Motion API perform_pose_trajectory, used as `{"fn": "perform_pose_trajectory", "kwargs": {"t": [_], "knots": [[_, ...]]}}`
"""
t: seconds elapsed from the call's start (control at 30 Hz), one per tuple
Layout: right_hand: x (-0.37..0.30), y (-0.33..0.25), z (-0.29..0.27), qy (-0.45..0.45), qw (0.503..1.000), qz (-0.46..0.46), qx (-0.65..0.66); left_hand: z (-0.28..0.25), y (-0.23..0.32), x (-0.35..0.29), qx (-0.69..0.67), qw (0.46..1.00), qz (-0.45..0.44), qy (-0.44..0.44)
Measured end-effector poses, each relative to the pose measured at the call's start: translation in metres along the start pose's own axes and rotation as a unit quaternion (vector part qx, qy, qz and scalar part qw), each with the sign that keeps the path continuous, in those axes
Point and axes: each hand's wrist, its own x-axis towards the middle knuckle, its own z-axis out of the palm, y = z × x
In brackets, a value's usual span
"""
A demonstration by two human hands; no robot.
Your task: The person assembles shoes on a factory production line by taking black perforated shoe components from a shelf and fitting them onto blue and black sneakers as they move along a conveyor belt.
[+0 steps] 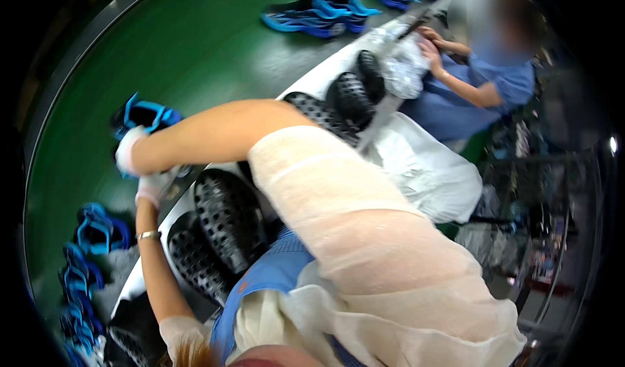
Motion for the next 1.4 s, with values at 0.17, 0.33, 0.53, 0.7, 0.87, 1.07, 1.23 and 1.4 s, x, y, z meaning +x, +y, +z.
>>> {"fn": "perform_pose_trajectory", "kwargs": {"t": [0.17,0.33,0.53,0.7,0.87,1.07,1.23,1.4], "knots": [[0.014,0.012,0.022,0.021,0.998,-0.017,-0.061,-0.023,0.034,0.002,-0.319,0.932,-0.172,0.011],[0.014,0.001,0.015,0.041,0.998,-0.029,-0.045,0.002,0.004,0.001,-0.195,0.978,-0.070,0.002],[0.016,-0.003,0.022,0.085,0.996,-0.019,-0.028,0.012,-0.011,-0.004,-0.264,0.935,-0.235,-0.028],[-0.064,0.019,-0.011,0.111,0.993,-0.024,-0.024,-0.016,0.007,-0.011,-0.271,0.936,-0.161,0.154],[-0.230,0.084,-0.034,0.163,0.983,0.067,0.049,-0.018,-0.028,-0.055,-0.190,0.939,-0.246,0.148],[-0.389,0.221,0.065,0.299,0.854,0.424,0.038,-0.065,-0.023,-0.087,-0.058,0.957,-0.223,0.178],[-0.417,0.243,0.132,0.274,0.789,0.547,0.050,-0.103,0.017,-0.072,-0.003,0.965,-0.139,0.222],[-0.405,0.251,0.150,0.309,0.786,0.528,0.083,-0.099,0.022,-0.048,-0.022,0.972,-0.075,0.221]]}}
